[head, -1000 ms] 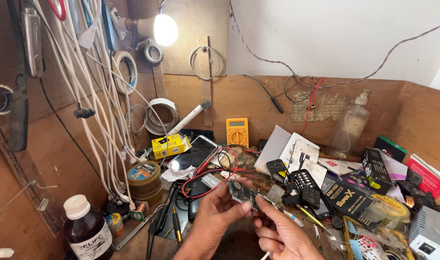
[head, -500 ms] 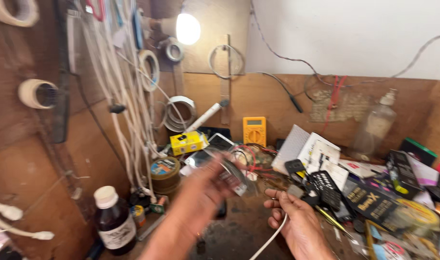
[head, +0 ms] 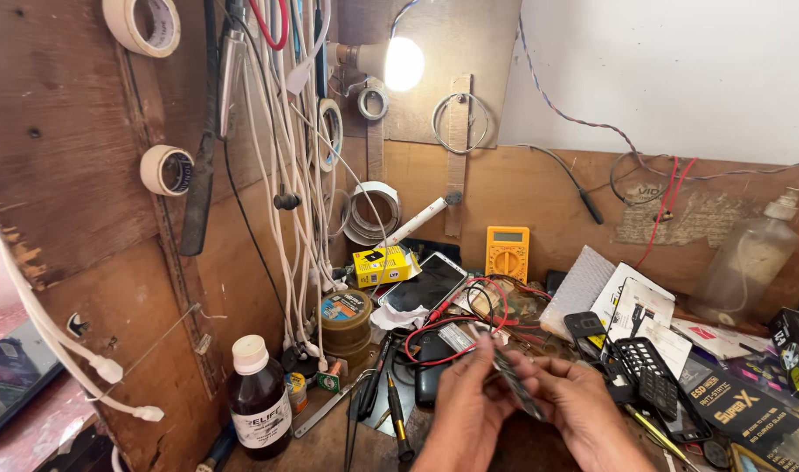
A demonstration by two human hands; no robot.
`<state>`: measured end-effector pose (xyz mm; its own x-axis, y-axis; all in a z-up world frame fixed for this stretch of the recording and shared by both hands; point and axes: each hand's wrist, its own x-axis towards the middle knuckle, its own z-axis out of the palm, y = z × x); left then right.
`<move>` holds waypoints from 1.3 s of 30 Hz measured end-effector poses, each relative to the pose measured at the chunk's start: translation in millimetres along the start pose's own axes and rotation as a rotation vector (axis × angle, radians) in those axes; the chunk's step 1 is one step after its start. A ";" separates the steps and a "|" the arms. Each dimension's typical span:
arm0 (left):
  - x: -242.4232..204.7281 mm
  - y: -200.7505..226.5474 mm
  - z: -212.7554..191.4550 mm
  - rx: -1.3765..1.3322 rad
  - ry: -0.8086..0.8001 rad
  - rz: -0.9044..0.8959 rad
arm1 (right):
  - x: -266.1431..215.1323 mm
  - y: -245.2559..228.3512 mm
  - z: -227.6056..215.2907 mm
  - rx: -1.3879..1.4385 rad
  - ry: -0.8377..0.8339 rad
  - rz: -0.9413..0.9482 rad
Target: The person handles a small electronic circuit board, connecting a white USB cable to its port and observing the display. They then use a multimeter with red and black probes to test various points on the board, checking electrical readings on the multimeter's screen.
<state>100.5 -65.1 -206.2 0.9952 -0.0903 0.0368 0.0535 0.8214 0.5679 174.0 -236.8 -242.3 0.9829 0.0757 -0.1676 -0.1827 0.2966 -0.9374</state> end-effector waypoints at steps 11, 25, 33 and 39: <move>3.5 -7.9 -6.9 0.214 0.133 0.064 | -45.0 -12.1 34.7 -0.213 0.049 -0.209; 28.0 -21.6 -33.7 0.149 0.149 0.040 | -65.0 -86.5 108.0 -0.778 0.042 -0.353; 45.0 -38.8 -55.4 0.209 0.207 0.051 | -6.5 -76.9 179.0 -1.355 -0.461 -0.813; 57.7 -46.6 -67.8 0.334 0.146 0.148 | 34.5 -49.7 199.5 -1.509 -0.415 -0.920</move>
<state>160.9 -70.4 -286.3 0.9926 0.1162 0.0350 -0.0972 0.5888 0.8024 212.7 -59.1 -140.6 0.6365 0.6802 0.3636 0.7618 -0.6283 -0.1579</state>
